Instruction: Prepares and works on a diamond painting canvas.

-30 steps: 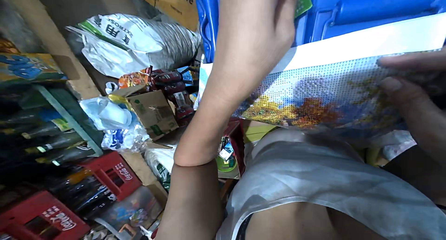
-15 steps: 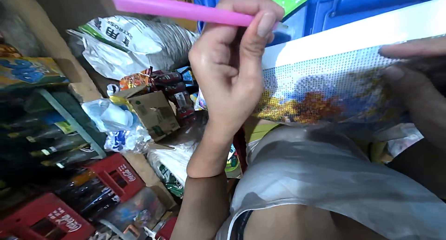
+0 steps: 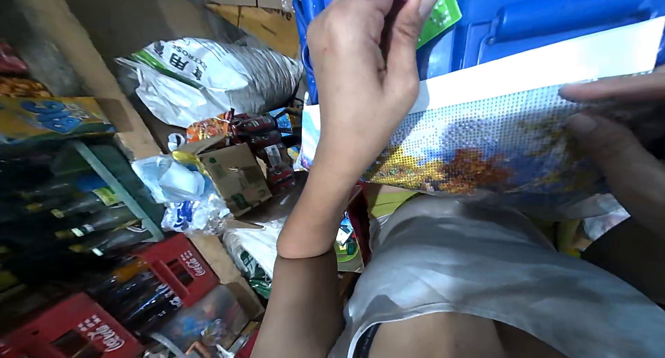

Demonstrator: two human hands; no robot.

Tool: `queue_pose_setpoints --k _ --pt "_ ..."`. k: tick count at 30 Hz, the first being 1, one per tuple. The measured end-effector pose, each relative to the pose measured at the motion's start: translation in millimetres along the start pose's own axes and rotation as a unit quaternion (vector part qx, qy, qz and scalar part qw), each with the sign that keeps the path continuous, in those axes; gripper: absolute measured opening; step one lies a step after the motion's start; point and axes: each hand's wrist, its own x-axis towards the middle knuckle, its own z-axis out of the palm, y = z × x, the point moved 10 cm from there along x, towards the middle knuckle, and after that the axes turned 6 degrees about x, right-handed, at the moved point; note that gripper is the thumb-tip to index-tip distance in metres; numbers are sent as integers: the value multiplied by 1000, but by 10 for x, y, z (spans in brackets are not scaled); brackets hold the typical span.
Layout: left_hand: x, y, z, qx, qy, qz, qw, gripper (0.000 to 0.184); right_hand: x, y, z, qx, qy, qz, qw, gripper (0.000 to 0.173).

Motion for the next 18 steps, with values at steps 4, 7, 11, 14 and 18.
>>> queue_pose_setpoints --k 4,7,11,14,18 --pt "8 -1 24 8 -10 2 1000 16 -6 9 3 9 0 5 1000 26" --pt "17 2 40 12 -13 5 1000 16 -7 -2 -6 4 5 0 1000 26" --pt "16 14 60 22 -20 11 1000 17 2 -30 -2 1 3 8 1000 25" --pt "20 28 76 32 -26 15 999 17 3 -22 -6 4 7 8 1000 25" --pt "29 94 102 70 -29 32 997 17 3 -23 -5 3 5 4 1000 25"
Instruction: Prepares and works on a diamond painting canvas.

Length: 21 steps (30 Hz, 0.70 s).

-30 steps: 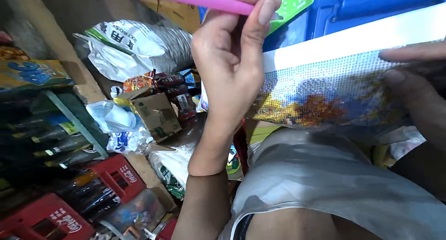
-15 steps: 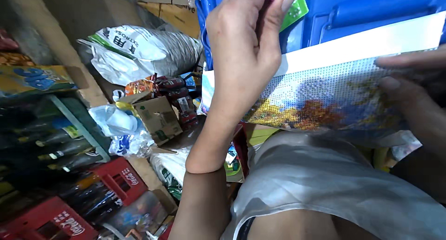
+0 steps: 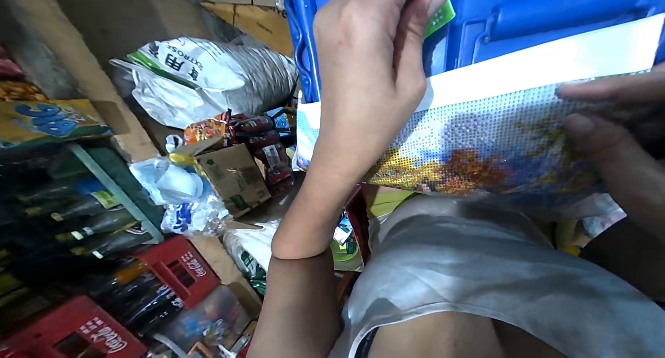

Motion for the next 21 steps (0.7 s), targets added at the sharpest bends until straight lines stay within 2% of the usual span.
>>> queue_pose_setpoints --k 6,13,21 --pt "70 158 69 51 -22 51 997 17 26 13 -4 -1 -6 -6 1000 24" --pt "119 -89 11 -17 -42 -30 999 18 27 20 -3 -6 -5 -14 1000 24" --pt "-3 -75 -163 -115 0 -55 992 15 42 22 -5 -10 -13 -7 1000 25"
